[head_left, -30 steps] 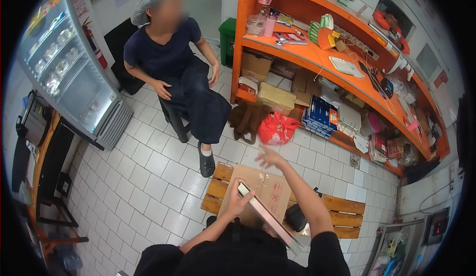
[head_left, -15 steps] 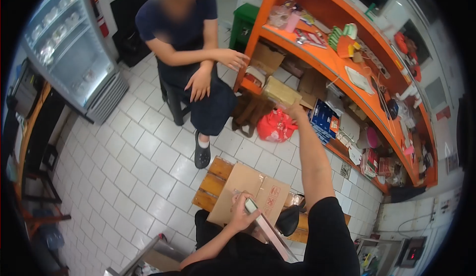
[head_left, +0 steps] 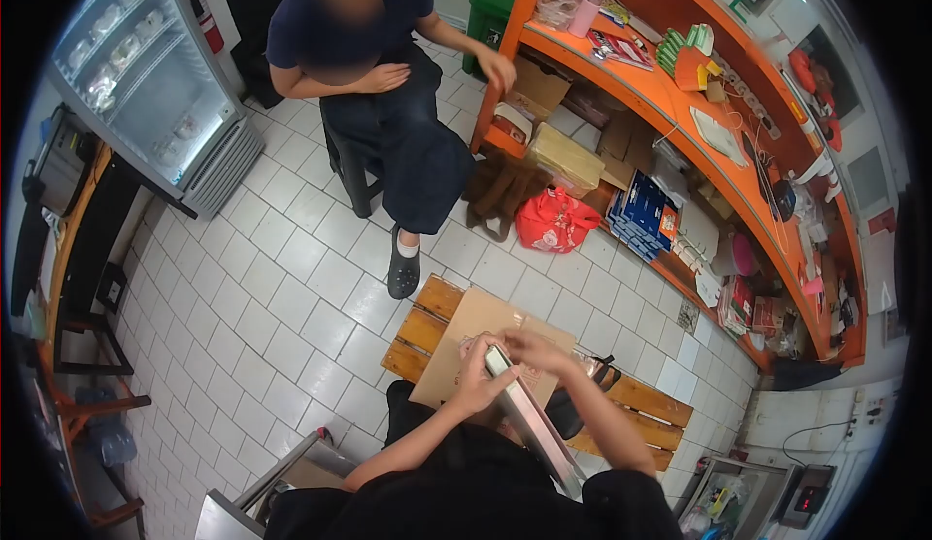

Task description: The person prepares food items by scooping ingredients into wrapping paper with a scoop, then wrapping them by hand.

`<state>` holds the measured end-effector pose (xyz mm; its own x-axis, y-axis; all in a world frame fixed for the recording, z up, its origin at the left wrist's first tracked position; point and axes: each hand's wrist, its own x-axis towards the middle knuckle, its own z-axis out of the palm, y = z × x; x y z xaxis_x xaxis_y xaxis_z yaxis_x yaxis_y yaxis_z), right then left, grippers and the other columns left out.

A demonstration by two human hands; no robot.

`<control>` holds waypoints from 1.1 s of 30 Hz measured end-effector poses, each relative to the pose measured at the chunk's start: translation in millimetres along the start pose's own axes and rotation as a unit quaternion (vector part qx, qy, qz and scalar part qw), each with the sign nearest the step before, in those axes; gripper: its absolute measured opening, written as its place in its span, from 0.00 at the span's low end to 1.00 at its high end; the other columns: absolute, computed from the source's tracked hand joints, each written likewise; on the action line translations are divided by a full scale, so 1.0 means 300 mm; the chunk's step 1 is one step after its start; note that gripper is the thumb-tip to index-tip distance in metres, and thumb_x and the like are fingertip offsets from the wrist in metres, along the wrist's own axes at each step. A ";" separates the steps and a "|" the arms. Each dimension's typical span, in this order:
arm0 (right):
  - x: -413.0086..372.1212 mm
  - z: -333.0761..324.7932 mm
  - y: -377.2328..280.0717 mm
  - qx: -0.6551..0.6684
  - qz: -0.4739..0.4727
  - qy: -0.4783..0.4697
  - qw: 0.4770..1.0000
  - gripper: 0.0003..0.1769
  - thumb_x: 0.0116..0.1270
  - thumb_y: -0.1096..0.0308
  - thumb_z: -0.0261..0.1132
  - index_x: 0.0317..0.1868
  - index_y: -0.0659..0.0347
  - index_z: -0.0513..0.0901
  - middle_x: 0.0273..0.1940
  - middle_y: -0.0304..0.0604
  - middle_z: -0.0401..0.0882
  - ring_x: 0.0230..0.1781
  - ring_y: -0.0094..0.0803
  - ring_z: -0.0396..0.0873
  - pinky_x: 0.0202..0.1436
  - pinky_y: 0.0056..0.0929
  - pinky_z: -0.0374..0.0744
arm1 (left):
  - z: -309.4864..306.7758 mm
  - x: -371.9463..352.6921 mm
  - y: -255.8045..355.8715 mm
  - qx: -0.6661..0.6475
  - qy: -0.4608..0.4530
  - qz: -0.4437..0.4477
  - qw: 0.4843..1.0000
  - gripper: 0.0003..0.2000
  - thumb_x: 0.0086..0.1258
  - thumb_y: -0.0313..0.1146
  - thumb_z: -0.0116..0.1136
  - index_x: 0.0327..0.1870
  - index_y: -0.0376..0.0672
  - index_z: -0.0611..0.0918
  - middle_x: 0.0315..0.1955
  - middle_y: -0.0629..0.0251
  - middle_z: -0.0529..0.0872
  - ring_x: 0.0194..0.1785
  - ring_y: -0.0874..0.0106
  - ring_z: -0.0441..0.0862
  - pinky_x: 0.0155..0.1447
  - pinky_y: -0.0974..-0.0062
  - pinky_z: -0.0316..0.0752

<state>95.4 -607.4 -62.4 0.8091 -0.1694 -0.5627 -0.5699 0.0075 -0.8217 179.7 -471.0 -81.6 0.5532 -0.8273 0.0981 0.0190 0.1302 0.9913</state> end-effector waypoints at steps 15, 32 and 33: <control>-0.278 0.168 -0.060 0.067 -0.096 0.192 0.974 0.18 0.61 0.64 0.61 0.49 0.63 0.76 0.42 0.38 0.77 0.41 0.23 0.73 0.45 0.25 0.72 | -0.011 0.026 0.063 -0.029 -0.003 -0.007 1.000 0.22 0.56 0.33 0.59 0.50 0.37 0.68 0.43 0.60 0.71 0.51 0.70 0.68 0.56 0.73 0.61; -0.195 0.179 -0.134 -0.010 -0.170 0.246 0.954 0.19 0.65 0.63 0.54 0.55 0.61 0.71 0.45 0.44 0.75 0.41 0.28 0.73 0.45 0.27 0.72 | 0.005 0.009 0.021 -0.047 0.104 0.096 0.989 0.19 0.54 0.27 0.61 0.47 0.36 0.71 0.43 0.61 0.71 0.49 0.73 0.69 0.55 0.77 0.63; -0.172 0.172 -0.132 0.005 -0.196 0.249 0.948 0.18 0.66 0.64 0.53 0.54 0.61 0.72 0.45 0.44 0.75 0.41 0.28 0.73 0.44 0.26 0.72 | 0.008 0.010 0.023 -0.057 0.100 0.085 0.990 0.19 0.54 0.27 0.61 0.47 0.36 0.71 0.43 0.61 0.71 0.48 0.73 0.70 0.54 0.77 0.64</control>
<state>83.5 -548.1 -5.4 0.7895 -0.6051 -0.1025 -0.2353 -0.1441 -0.9612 179.6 -473.7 -74.3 0.7104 -0.6643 0.2322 -0.0012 0.3288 0.9444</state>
